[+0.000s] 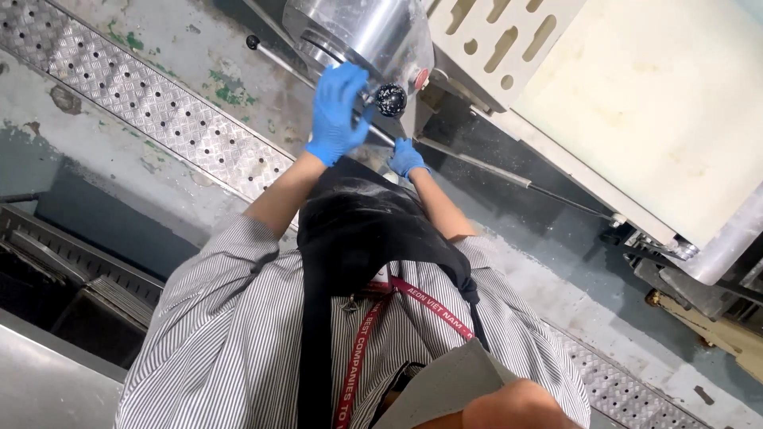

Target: Operating a dough sheeter machine to flatten dough and then rolling it up manually.

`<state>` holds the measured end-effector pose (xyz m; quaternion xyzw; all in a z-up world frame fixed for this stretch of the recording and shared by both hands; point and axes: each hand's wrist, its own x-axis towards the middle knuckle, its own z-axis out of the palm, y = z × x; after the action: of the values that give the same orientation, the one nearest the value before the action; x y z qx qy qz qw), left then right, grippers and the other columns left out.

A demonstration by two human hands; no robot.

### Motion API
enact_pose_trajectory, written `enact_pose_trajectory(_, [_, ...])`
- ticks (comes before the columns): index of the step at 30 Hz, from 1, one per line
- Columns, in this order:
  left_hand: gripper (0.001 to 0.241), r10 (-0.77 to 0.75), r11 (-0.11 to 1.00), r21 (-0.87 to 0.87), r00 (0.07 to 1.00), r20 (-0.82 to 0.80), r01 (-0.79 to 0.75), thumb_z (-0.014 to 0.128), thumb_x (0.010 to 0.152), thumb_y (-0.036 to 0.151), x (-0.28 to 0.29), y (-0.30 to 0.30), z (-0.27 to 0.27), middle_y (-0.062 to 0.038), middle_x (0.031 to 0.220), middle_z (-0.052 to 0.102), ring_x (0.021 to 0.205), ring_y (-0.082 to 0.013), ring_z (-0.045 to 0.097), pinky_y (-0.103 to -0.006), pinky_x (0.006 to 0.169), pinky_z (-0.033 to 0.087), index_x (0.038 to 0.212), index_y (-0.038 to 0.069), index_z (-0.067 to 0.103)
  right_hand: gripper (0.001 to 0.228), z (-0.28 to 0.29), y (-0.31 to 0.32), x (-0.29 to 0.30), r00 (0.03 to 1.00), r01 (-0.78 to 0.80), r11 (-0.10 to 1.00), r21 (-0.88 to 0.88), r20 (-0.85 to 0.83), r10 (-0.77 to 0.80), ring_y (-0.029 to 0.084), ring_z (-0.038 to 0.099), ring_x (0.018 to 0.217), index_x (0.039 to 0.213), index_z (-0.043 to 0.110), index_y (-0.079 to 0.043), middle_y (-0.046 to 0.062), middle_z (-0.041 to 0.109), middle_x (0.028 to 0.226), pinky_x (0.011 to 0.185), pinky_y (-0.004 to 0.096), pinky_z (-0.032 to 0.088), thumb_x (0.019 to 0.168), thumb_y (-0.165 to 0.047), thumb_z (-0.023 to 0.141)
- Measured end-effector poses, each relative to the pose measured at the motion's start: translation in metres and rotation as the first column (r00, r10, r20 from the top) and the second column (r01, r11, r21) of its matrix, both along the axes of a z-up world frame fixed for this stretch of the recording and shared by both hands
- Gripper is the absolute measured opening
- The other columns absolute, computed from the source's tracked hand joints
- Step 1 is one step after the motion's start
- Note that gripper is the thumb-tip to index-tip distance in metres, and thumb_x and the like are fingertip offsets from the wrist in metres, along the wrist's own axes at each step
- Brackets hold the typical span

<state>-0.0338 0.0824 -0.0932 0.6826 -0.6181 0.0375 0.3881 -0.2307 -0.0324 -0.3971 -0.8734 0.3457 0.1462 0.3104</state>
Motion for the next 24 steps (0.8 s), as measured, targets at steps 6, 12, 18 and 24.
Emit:
enact_pose_trajectory(6, [0.090, 0.260, 0.954, 0.095, 0.945, 0.200, -0.283, 0.082, 0.099, 0.047, 0.057, 0.022, 0.013, -0.017, 0.168, 0.027, 0.158, -0.0400, 0.024, -0.0568, 0.132, 0.016, 0.162, 0.003, 0.037, 0.074, -0.040, 0.003, -0.005, 0.987, -0.118, 0.992, -0.042, 0.106, 0.122, 0.052, 0.037, 0.132, 0.136, 0.045, 0.012, 0.035, 0.047, 0.139, 0.110, 0.050, 0.036, 0.085, -0.034, 0.071])
enact_pose_trajectory(12, [0.107, -0.077, 0.991, 0.121, 0.978, 0.196, 0.054, 0.078, 0.087, 0.064, 0.046, -0.012, 0.085, -0.020, 0.166, 0.025, 0.156, -0.0410, 0.019, -0.0568, 0.129, 0.011, 0.154, -0.006, 0.034, 0.068, -0.010, 0.005, 0.000, 0.995, -0.104, 0.994, 0.042, 0.013, 0.104, 0.047, 0.043, 0.135, 0.136, 0.047, 0.008, 0.031, 0.049, 0.141, 0.112, 0.048, 0.040, 0.086, -0.033, 0.066])
enact_pose_trajectory(18, [0.056, -0.404, 0.908, 0.307, 0.792, 0.458, 0.286, 0.071, 0.083, 0.032, 0.029, -0.084, 0.077, -0.011, 0.154, 0.056, 0.151, -0.0283, 0.044, -0.0445, 0.132, 0.026, 0.134, 0.008, 0.066, 0.077, -0.017, -0.001, -0.001, 0.997, -0.080, 0.995, 0.056, 0.001, 0.080, 0.048, 0.039, 0.140, 0.140, 0.044, 0.009, 0.036, 0.044, 0.144, 0.115, 0.047, 0.038, 0.084, -0.037, 0.067])
enact_pose_trajectory(24, [0.035, -0.573, 0.812, 0.350, 0.751, 0.327, 0.467, 0.071, 0.074, 0.033, 0.023, -0.086, 0.101, -0.011, 0.114, 0.073, 0.122, -0.0302, 0.063, -0.0441, 0.123, 0.036, 0.099, 0.010, 0.076, 0.086, 0.059, 0.013, -0.006, 0.996, 0.040, 0.981, 0.192, 0.069, -0.054, 0.044, 0.046, 0.139, 0.147, 0.040, 0.001, 0.029, 0.042, 0.154, 0.116, 0.044, 0.041, 0.079, -0.038, 0.075])
